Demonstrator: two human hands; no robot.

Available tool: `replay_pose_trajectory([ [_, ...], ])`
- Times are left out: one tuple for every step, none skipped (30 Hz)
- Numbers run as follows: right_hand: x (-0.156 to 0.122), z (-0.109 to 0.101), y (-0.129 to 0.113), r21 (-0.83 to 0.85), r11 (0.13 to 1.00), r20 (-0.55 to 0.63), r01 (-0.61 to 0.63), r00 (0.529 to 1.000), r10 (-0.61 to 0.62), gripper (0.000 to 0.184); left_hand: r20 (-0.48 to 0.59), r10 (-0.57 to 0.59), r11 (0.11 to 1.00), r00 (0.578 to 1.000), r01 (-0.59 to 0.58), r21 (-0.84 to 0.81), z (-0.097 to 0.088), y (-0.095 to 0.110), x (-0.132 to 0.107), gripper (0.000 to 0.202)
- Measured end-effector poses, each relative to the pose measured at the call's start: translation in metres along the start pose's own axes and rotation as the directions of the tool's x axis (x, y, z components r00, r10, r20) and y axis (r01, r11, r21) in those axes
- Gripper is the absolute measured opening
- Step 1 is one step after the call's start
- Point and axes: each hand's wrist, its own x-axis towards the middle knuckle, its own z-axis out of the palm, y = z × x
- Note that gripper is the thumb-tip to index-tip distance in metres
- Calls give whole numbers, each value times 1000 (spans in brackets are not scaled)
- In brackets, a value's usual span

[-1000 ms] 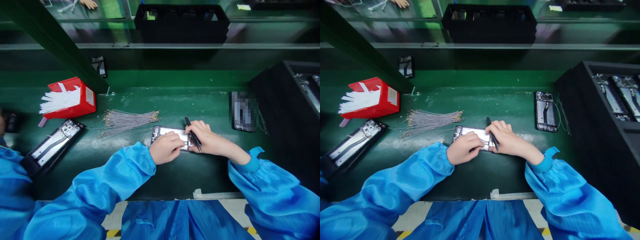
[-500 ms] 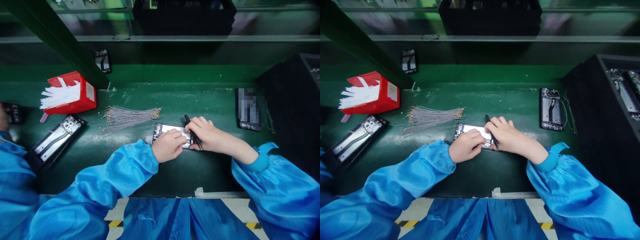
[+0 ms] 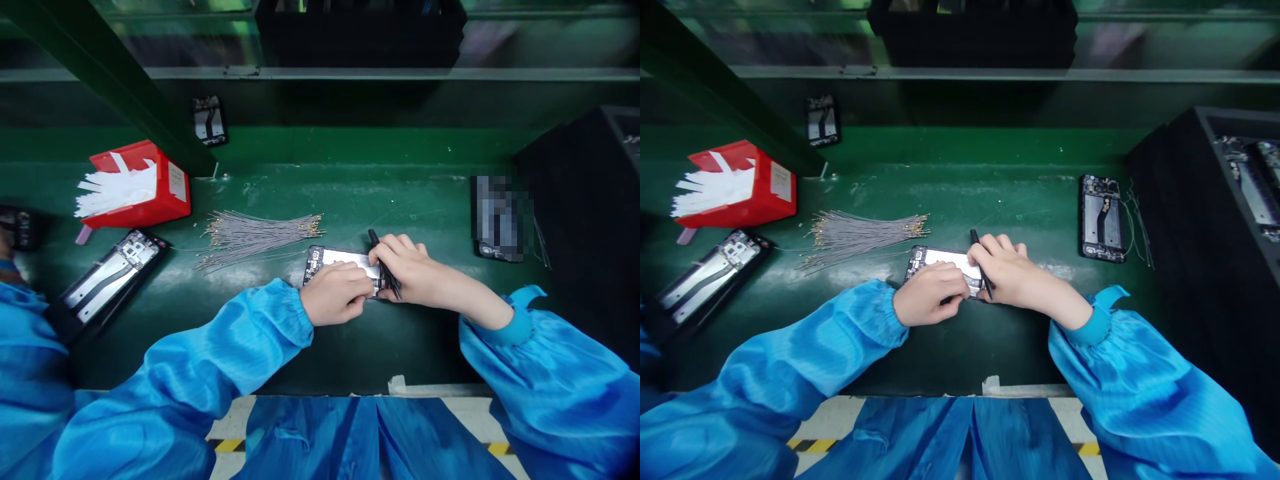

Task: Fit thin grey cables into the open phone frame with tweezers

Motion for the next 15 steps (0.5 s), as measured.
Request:
replay_pose_trajectory([
  [0,-1,-1,-5,1000,7,-8,1000,8,35,0,-2,1000,1000,2,0,0,0,0,14],
  [1,-1,-3,-15,1000,11,-18,1000,18,35,1,-5,1000,1000,5,0,1,0,0,14],
  [2,-2,-4,-27,999,17,-28,999,29,35,-1,-6,1000,1000,6,-2,1,0,0,14],
  [2,-3,-6,-40,999,21,-37,999,38,34,-4,-7,1000,1000,7,-3,2,-1,0,14],
  [3,-3,-7,-49,998,24,-43,999,44,34,-8,-6,1000,1000,6,-3,2,-1,0,14],
  [3,-3,-8,-54,998,20,-44,999,46,34,-9,-3,1000,1000,3,-2,3,0,0,14],
  [2,-2,-9,-53,998,8,-43,999,44,33,-8,-2,1000,1000,2,1,3,0,0,14],
  [1,-1,-9,-46,998,-16,-39,999,39,33,-7,-2,1000,1000,2,7,3,1,0,14],
  [-1,1,-8,-31,999,-46,-30,999,29,33,-8,-2,1000,1000,2,16,2,1,0,15],
  [-4,3,-7,-9,1000,-82,-15,997,15,33,-12,-1,1000,1000,2,30,1,2,-1,15],
  [-6,6,-4,19,1000,-120,4,993,-2,34,-22,-1,999,1000,2,52,0,3,-2,14],
  [-9,9,-2,52,998,-156,28,988,-20,34,-36,-2,997,999,5,81,-2,3,-4,14],
  [-11,11,1,85,995,-190,52,981,-35,35,-49,-3,993,999,9,120,-4,2,-7,16],
  [-13,14,4,117,990,-222,75,974,-47,36,-55,-6,986,998,15,165,-6,1,-9,24],
  [-14,16,7,149,984,-248,95,967,-56,37,-49,-11,977,999,21,212,-8,-2,-12,34],
])
